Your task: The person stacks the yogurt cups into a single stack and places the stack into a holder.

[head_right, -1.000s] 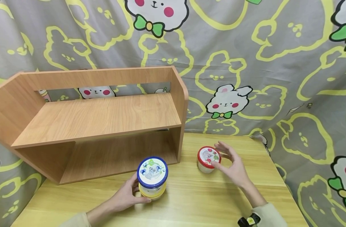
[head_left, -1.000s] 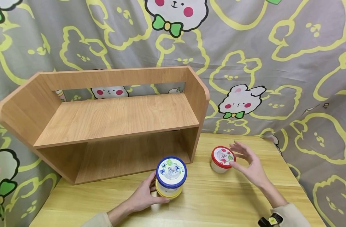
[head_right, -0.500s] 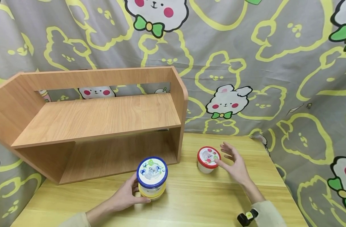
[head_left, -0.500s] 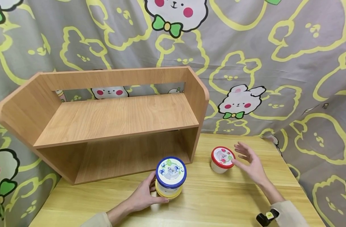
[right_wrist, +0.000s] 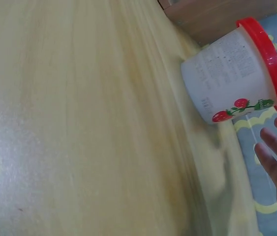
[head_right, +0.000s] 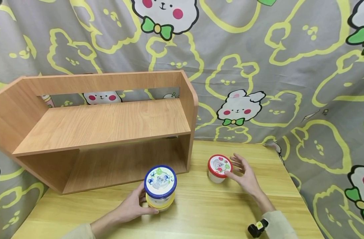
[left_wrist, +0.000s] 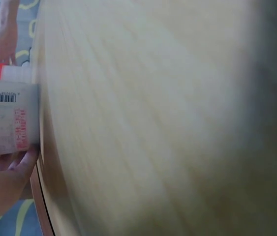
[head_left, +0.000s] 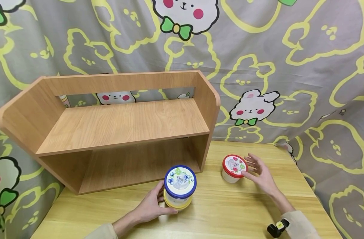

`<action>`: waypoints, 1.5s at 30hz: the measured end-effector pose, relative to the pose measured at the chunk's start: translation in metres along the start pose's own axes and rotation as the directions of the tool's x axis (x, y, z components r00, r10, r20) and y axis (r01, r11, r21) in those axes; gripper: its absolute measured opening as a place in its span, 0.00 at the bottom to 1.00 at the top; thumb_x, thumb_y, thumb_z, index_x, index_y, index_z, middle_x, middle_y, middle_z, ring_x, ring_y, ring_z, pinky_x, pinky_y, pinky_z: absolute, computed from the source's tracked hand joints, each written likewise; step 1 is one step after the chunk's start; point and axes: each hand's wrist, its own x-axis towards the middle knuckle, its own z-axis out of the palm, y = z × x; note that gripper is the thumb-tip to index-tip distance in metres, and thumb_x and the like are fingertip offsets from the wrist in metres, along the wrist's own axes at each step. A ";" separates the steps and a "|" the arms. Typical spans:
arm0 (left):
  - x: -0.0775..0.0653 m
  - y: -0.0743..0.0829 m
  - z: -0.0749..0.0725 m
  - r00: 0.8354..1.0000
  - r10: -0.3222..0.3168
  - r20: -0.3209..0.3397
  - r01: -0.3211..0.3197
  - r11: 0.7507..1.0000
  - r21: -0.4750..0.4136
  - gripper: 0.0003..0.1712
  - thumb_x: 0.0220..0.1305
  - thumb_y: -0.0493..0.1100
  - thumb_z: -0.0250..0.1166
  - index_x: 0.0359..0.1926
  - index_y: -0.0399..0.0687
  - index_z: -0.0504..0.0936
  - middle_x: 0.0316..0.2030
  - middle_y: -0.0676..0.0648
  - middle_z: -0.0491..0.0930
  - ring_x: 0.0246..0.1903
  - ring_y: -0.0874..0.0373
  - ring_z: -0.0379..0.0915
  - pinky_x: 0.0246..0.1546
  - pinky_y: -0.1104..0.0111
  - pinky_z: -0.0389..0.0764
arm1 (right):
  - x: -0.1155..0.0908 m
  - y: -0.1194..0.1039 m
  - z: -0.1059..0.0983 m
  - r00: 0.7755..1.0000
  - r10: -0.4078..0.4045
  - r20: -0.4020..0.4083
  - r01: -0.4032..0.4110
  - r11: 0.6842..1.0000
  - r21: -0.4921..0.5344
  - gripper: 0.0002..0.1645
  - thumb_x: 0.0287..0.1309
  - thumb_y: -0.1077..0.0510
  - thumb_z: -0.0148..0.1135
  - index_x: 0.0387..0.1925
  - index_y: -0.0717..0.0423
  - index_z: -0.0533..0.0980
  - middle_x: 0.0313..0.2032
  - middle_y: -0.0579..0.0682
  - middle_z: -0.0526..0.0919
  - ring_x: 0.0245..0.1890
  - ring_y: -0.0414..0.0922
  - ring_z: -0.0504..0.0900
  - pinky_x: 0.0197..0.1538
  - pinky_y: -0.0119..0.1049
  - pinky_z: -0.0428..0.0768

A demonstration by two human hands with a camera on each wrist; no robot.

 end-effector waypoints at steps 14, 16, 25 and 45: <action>0.000 0.002 0.000 1.000 0.002 0.009 -0.002 1.000 0.000 0.62 0.54 0.44 0.84 0.80 0.40 0.55 0.74 0.32 0.68 0.69 0.38 0.74 0.67 0.69 0.79 | -0.002 0.006 0.010 0.989 0.135 0.051 -0.134 0.991 -0.018 0.54 0.57 0.64 0.77 0.79 0.62 0.58 0.67 0.70 0.75 0.52 0.21 0.75 0.54 0.21 0.80; -0.001 0.002 0.000 1.000 0.003 0.007 -0.003 1.000 0.001 0.61 0.54 0.44 0.84 0.80 0.40 0.55 0.74 0.32 0.68 0.69 0.38 0.75 0.66 0.73 0.79 | -0.002 0.007 0.012 0.990 0.131 0.049 -0.131 0.991 -0.015 0.54 0.57 0.64 0.78 0.79 0.62 0.58 0.67 0.71 0.75 0.52 0.20 0.75 0.54 0.20 0.80; -0.001 0.002 0.000 1.000 -0.001 0.005 0.001 1.000 -0.005 0.61 0.53 0.44 0.84 0.80 0.41 0.56 0.74 0.33 0.68 0.69 0.38 0.75 0.63 0.82 0.76 | -0.003 0.009 0.016 0.989 0.136 0.057 -0.134 0.990 -0.035 0.54 0.55 0.62 0.80 0.78 0.63 0.60 0.67 0.71 0.75 0.53 0.20 0.75 0.55 0.22 0.79; -0.001 0.003 0.000 1.000 0.001 0.008 -0.001 1.000 0.006 0.61 0.54 0.45 0.84 0.80 0.40 0.55 0.74 0.32 0.68 0.69 0.37 0.74 0.67 0.68 0.80 | -0.002 0.011 0.017 0.989 0.136 0.051 -0.131 0.987 -0.089 0.52 0.56 0.60 0.80 0.76 0.62 0.62 0.65 0.67 0.78 0.52 0.20 0.75 0.55 0.23 0.79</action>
